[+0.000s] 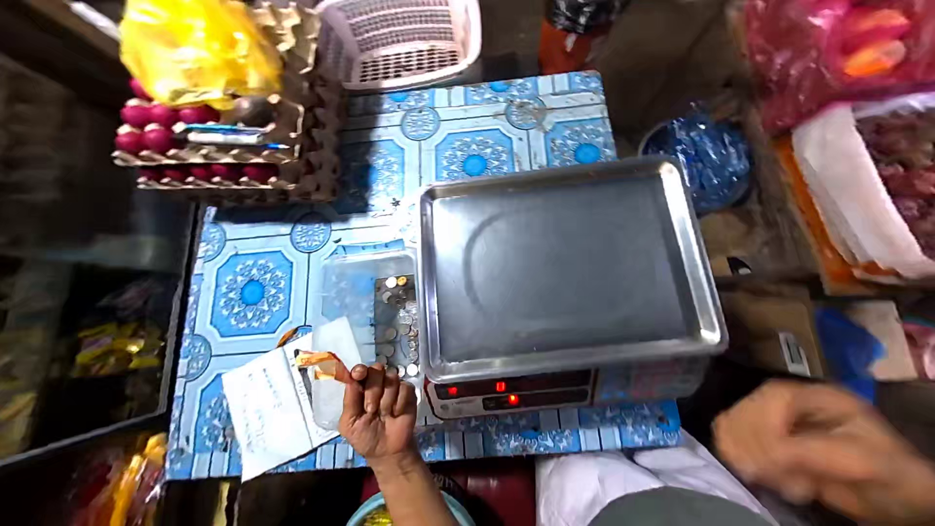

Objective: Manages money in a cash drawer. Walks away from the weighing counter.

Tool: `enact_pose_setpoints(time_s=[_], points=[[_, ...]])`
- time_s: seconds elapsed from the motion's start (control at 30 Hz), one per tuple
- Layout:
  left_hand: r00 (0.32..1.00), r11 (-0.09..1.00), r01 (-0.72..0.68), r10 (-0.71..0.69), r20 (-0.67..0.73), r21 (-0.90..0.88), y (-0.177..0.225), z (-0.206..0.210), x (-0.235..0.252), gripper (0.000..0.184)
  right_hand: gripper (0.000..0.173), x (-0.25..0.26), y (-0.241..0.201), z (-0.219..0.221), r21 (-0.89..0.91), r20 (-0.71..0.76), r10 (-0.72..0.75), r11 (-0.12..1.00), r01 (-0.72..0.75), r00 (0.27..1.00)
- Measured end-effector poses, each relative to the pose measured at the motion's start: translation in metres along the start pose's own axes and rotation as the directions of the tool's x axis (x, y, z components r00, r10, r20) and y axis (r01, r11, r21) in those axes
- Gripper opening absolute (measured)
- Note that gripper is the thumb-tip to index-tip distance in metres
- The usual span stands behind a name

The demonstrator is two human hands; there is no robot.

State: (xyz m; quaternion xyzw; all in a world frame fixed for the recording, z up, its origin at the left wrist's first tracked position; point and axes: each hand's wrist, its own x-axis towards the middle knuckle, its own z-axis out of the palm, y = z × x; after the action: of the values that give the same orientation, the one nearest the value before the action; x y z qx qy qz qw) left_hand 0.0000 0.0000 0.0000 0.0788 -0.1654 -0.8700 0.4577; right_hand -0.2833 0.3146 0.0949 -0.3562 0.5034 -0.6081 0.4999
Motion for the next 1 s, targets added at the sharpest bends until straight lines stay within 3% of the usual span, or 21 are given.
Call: enact_pose_setpoints(time_s=[0.07, 0.1, 0.17, 0.23, 0.33, 0.43, 0.53, 0.63, 0.7, 0.83, 0.93, 1.0], points=[[0.999, 0.999, 0.04, -0.039, -0.023, 0.011, 0.002, 0.002, 0.0, 0.03, 0.017, -0.016, 0.028, 0.048, 0.035, 0.227, 0.275, 0.956, -0.29, 0.934], [0.998, 0.998, 0.039, -0.036, -0.054, 0.044, 0.002, 0.003, -0.002, 0.03, 0.017, -0.017, 0.048, 0.069, 0.057, 0.249, 0.435, 0.886, -0.461, 0.865], [0.991, 0.982, 0.043, -0.019, -0.135, 0.181, 0.004, 0.013, -0.01, 0.027, 0.022, -0.011, 0.094, 0.097, 0.204, 0.09, 0.674, 0.708, -0.676, 0.733], [0.982, 0.936, 0.043, 0.025, -0.187, 0.349, 0.008, 0.027, -0.027, 0.022, 0.038, 0.004, 0.133, 0.109, 0.365, -0.107, 0.749, 0.642, -0.675, 0.654], [0.98, 0.902, 0.06, 0.028, -0.196, 0.427, 0.014, 0.045, -0.065, 0.029, 0.031, 0.038, 0.165, 0.115, 0.625, -0.364, 0.77, 0.619, -0.475, 0.524], [0.946, 0.925, 0.188, -0.08, -0.314, 0.331, 0.009, 0.055, -0.114, 0.038, 0.026, 0.058, 0.173, 0.116, 0.714, -0.447, 0.749, 0.628, -0.309, 0.489], [0.87, 0.964, 0.264, -0.235, -0.434, 0.007, -0.015, 0.052, -0.158, 0.038, 0.019, 0.063, 0.17, 0.113, 0.692, -0.47, 0.746, 0.643, -0.327, 0.472], [0.869, 0.921, 0.222, -0.336, -0.362, -0.321, -0.044, 0.038, -0.192, 0.036, 0.018, 0.063, 0.171, 0.106, 0.671, -0.416, 0.745, 0.638, -0.377, 0.521], [0.875, 0.88, 0.247, -0.382, -0.296, -0.406, -0.061, 0.028, -0.206, 0.037, 0.016, 0.063, 0.172, 0.103, 0.689, -0.341, 0.754, 0.606, -0.397, 0.561], [0.842, 0.851, 0.336, -0.463, -0.277, -0.403, -0.078, 0.031, -0.223, 0.034, 0.014, 0.059, 0.181, 0.104, 0.621, -0.403, 0.724, 0.666, -0.414, 0.559], [0.822, 0.867, 0.418, -0.489, -0.294, -0.271, -0.073, 0.035, -0.231, 0.028, 0.02, 0.051, 0.181, 0.111, 0.612, -0.441, 0.744, 0.658, -0.438, 0.502], [0.838, 0.904, 0.411, -0.426, -0.34, -0.119, -0.063, 0.039, -0.233, 0.026, 0.016, 0.041, 0.182, 0.119, 0.571, -0.413, 0.787, 0.616, -0.542, 0.459]])
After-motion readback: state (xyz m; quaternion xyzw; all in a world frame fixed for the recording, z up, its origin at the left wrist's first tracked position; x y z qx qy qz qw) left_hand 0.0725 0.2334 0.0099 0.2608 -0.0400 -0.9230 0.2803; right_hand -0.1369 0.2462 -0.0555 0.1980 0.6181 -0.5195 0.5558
